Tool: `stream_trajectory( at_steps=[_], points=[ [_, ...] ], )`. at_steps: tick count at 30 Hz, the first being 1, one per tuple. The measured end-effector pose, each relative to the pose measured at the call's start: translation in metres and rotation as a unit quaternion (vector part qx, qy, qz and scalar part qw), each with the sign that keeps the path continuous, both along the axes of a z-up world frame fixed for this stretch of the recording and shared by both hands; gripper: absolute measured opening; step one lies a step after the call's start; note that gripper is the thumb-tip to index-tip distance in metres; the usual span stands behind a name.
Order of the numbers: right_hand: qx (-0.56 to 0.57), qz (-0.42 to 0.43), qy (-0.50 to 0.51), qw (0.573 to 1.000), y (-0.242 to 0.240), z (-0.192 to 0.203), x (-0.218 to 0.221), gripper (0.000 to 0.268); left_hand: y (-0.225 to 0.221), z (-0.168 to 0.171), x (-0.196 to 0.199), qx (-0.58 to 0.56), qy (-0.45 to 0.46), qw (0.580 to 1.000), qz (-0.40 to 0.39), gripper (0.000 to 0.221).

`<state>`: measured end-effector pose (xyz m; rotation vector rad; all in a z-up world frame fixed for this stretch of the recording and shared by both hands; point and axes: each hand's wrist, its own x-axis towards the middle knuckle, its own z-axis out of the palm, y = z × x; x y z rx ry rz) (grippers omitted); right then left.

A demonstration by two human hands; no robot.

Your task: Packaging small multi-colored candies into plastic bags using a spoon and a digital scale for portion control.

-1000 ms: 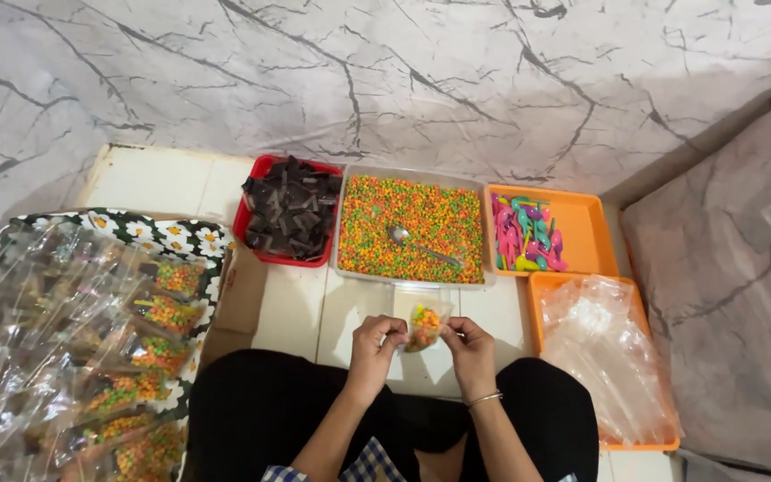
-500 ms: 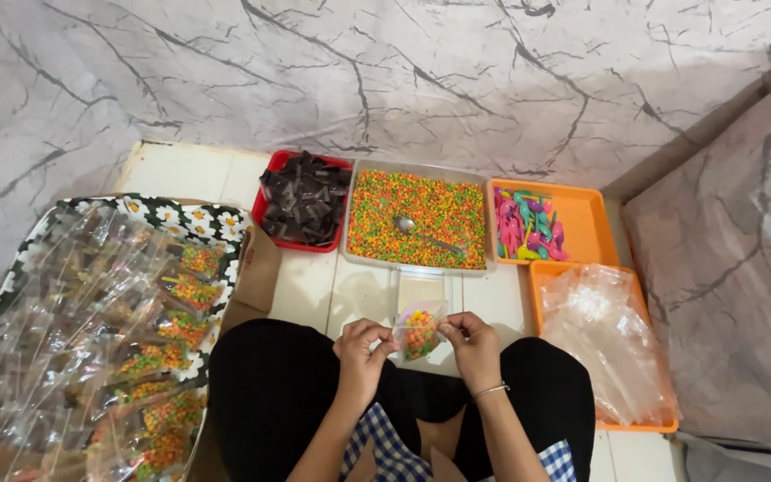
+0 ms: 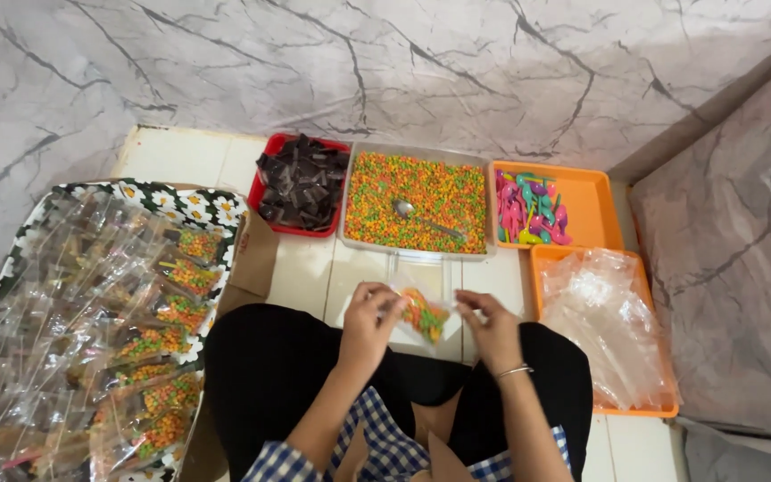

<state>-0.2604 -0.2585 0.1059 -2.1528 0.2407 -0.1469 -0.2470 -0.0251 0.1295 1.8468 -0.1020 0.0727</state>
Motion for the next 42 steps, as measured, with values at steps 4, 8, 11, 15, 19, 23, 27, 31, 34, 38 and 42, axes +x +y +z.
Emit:
stream_trajectory(
  at_steps=[4,8,11,15,19,23,27,31,34,38,42],
  points=[
    [-0.045,-0.058,0.018,0.997,-0.061,-0.025,-0.018,0.018,-0.01,-0.065,0.032,-0.062,0.061,0.995,0.044,0.036],
    [-0.11,-0.124,0.079,0.983,-0.091,-0.048,-0.041,0.015,-0.023,-0.135,0.063,-0.181,0.174,0.956,0.151,0.04],
    [-0.102,-0.128,0.092,0.982,-0.088,-0.049,-0.043,0.013,-0.031,-0.186,0.081,-0.162,0.181,0.951,0.192,0.038],
    [-0.098,-0.11,0.105,0.984,-0.084,-0.056,-0.038,0.011,-0.039,-0.217,0.089,-0.058,0.179,0.957,0.221,0.033],
    [-0.105,-0.089,0.114,0.984,-0.086,-0.053,-0.035,0.012,-0.036,-0.247,0.093,-0.022,0.189,0.959,0.209,0.028],
    [-0.112,-0.085,0.114,0.983,-0.087,-0.052,-0.033,0.012,-0.025,-0.225,0.087,-0.03,0.203,0.952,0.226,0.036],
    [-0.116,-0.081,0.112,0.984,-0.086,-0.052,-0.033,0.013,-0.02,-0.192,0.078,-0.014,0.186,0.937,0.296,0.034],
    [-0.119,-0.075,0.109,0.984,-0.083,-0.047,-0.033,0.013,-0.017,-0.182,0.075,-0.005,0.179,0.935,0.305,0.031],
    [-0.126,-0.079,0.109,0.983,-0.084,-0.049,-0.033,0.013,-0.017,-0.189,0.074,0.007,0.185,0.936,0.298,0.032],
    [-0.124,-0.08,0.109,0.983,-0.084,-0.052,-0.034,0.012,-0.019,-0.199,0.072,0.011,0.212,0.941,0.265,0.034],
    [-0.126,-0.08,0.114,0.982,-0.085,-0.052,-0.033,0.013,-0.022,-0.199,0.071,0.016,0.206,0.947,0.244,0.034]
  ],
)
